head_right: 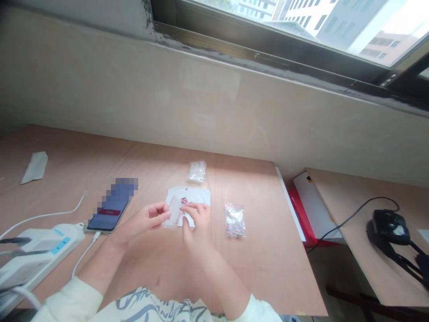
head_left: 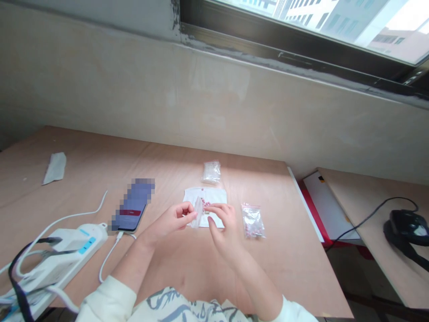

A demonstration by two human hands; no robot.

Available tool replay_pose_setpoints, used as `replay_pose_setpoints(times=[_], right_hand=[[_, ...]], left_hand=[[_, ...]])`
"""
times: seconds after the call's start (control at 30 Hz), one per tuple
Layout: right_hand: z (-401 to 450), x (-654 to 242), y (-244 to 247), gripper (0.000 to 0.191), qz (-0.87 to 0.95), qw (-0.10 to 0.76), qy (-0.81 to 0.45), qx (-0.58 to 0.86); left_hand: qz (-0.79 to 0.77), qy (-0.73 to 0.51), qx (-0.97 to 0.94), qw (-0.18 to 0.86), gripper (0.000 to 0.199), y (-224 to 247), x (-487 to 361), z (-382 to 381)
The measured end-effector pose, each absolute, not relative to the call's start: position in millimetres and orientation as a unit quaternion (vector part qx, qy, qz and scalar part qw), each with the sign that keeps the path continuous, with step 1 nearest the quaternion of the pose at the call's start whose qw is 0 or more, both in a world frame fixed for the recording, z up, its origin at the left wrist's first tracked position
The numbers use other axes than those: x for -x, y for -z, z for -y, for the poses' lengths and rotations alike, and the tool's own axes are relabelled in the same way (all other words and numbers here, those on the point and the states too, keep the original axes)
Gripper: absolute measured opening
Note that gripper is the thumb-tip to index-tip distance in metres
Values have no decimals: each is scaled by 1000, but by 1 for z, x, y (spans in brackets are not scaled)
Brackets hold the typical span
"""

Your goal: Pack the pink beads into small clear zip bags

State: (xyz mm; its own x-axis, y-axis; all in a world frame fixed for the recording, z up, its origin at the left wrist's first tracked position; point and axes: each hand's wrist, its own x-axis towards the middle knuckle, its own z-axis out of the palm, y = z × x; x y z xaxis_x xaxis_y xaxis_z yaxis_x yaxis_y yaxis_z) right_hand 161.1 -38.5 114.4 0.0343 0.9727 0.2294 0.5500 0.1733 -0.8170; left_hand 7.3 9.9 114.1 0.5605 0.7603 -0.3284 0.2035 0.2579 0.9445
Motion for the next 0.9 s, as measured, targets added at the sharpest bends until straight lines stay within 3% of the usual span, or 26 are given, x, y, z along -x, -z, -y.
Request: replay_pose_setpoints(times=[0.07, 0.23, 0.4, 0.57, 0.77, 0.9], right_hand=[[35, -156, -120, 13, 616, 410, -319, 593], [19, -147, -118, 20, 526, 378, -515, 561], [11, -147, -113, 16, 457, 388, -613, 515], [11, -147, -111, 16, 448, 407, -571, 555], [10, -149, -103, 19, 477, 376, -453, 653], [8, -143, -93, 3, 470, 339, -543, 608]], left_hand=[[-410, -201, -578, 676, 30, -112, -4, -9], [-382, -201, -589, 684, 31, -102, -3, -8], [-372, -203, -581, 695, 29, -100, -3, -10], [-411, -250, -555, 678, 29, -102, -5, -15], [-491, -278, -609, 557, 26, -94, -4, -22], [-474, -259, -672, 507, 22, -97, -13, -12]])
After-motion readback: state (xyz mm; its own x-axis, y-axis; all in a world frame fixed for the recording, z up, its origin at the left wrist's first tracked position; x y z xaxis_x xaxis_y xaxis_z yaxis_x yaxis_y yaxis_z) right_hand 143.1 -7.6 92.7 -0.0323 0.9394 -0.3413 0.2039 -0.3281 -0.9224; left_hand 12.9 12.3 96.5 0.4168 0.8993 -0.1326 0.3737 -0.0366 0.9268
